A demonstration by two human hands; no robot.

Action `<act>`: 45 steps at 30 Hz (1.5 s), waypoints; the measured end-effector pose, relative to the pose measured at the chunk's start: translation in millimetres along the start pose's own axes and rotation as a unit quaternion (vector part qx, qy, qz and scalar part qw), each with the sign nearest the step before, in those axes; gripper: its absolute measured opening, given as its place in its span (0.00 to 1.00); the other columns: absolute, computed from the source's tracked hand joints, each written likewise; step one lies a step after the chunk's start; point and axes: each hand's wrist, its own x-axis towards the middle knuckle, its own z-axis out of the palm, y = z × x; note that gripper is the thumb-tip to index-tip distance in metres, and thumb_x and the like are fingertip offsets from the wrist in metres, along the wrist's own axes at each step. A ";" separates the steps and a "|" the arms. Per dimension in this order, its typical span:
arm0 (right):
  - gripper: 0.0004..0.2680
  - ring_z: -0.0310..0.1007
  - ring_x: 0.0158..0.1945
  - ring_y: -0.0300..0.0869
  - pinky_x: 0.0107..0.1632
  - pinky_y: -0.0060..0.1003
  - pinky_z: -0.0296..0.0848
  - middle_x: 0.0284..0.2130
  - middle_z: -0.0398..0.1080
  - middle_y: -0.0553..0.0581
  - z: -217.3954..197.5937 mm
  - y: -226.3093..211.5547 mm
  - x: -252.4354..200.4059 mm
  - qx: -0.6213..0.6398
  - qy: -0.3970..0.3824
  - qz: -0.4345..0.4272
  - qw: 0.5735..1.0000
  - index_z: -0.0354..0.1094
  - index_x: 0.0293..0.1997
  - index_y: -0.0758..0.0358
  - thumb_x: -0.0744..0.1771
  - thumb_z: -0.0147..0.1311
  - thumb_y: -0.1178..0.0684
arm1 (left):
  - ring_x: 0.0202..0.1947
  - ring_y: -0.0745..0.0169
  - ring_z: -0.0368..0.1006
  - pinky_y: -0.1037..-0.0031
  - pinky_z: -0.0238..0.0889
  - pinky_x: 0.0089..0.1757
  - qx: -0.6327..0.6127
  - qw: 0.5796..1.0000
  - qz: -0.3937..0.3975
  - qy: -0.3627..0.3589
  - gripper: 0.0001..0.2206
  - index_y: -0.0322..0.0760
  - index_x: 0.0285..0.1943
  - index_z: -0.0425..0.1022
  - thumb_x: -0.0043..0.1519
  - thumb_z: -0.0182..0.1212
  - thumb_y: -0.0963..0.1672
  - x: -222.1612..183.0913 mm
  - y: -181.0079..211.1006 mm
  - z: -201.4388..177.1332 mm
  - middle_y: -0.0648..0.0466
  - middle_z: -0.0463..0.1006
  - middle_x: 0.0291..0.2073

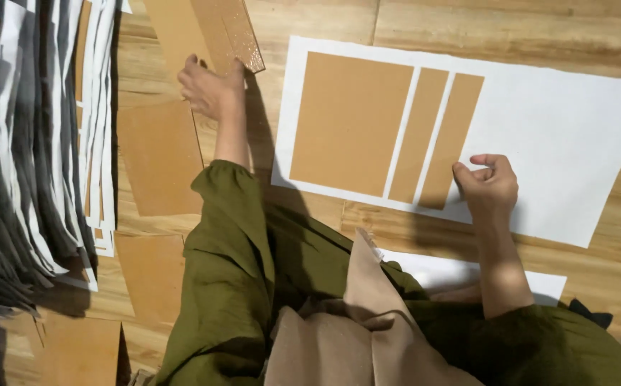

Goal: Assembling cardboard components onto adhesive sheets to create packaging or covers, involving precise alignment and placement.

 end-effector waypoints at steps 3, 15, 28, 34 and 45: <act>0.08 0.51 0.17 0.31 0.23 0.23 0.54 0.15 0.56 0.46 -2.2 -8.6 -1.9 -0.008 -0.016 0.020 1.000 0.61 0.40 0.66 0.62 0.55 0.56 | 0.48 0.50 0.60 0.61 0.58 0.46 -0.001 0.996 0.018 -0.083 0.36 0.38 0.55 0.59 0.39 0.71 0.52 4.3 -10.3 -11.2 0.50 0.61 0.48; 0.06 0.51 0.16 0.30 0.22 0.22 0.52 0.14 0.57 0.44 -1.1 0.2 -2.5 0.004 -0.007 -0.002 1.000 0.64 0.34 0.64 0.61 0.55 0.55 | 0.45 0.55 0.63 0.56 0.57 0.48 0.023 0.995 -0.007 -0.092 0.29 0.41 0.42 0.68 0.36 0.77 0.51 3.6 -1.5 -4.5 0.54 0.67 0.40; 0.08 0.65 0.21 0.32 0.29 0.25 0.63 0.17 0.67 0.45 2.9 33.2 11.8 -0.056 0.004 0.108 0.993 0.66 0.33 0.53 0.58 0.59 0.47 | 0.45 0.51 0.73 0.63 0.65 0.44 -0.294 0.955 -0.020 -0.034 0.30 0.44 0.46 0.60 0.39 0.77 0.44 68.7 -66.5 92.1 0.50 0.74 0.39; 0.08 0.65 0.22 0.33 0.28 0.25 0.62 0.18 0.68 0.46 2.4 31.3 11.6 -0.058 -0.004 0.105 0.993 0.67 0.34 0.55 0.60 0.58 0.47 | 0.12 0.71 0.75 0.72 0.60 0.19 -0.402 0.888 -0.181 -0.128 0.08 0.44 0.26 0.71 0.37 0.59 0.41 60.8 -66.9 46.8 0.60 0.68 0.15; 0.04 0.65 0.26 0.32 0.29 0.26 0.65 0.23 0.69 0.51 -19.3 11.6 9.9 0.021 0.044 0.042 0.998 0.67 0.37 0.59 0.63 0.53 0.53 | 0.19 0.77 0.70 0.79 0.60 0.31 -0.458 0.845 -0.095 -0.257 0.06 0.46 0.35 0.73 0.50 0.56 0.42 19.7 -58.6 -60.8 0.63 0.70 0.17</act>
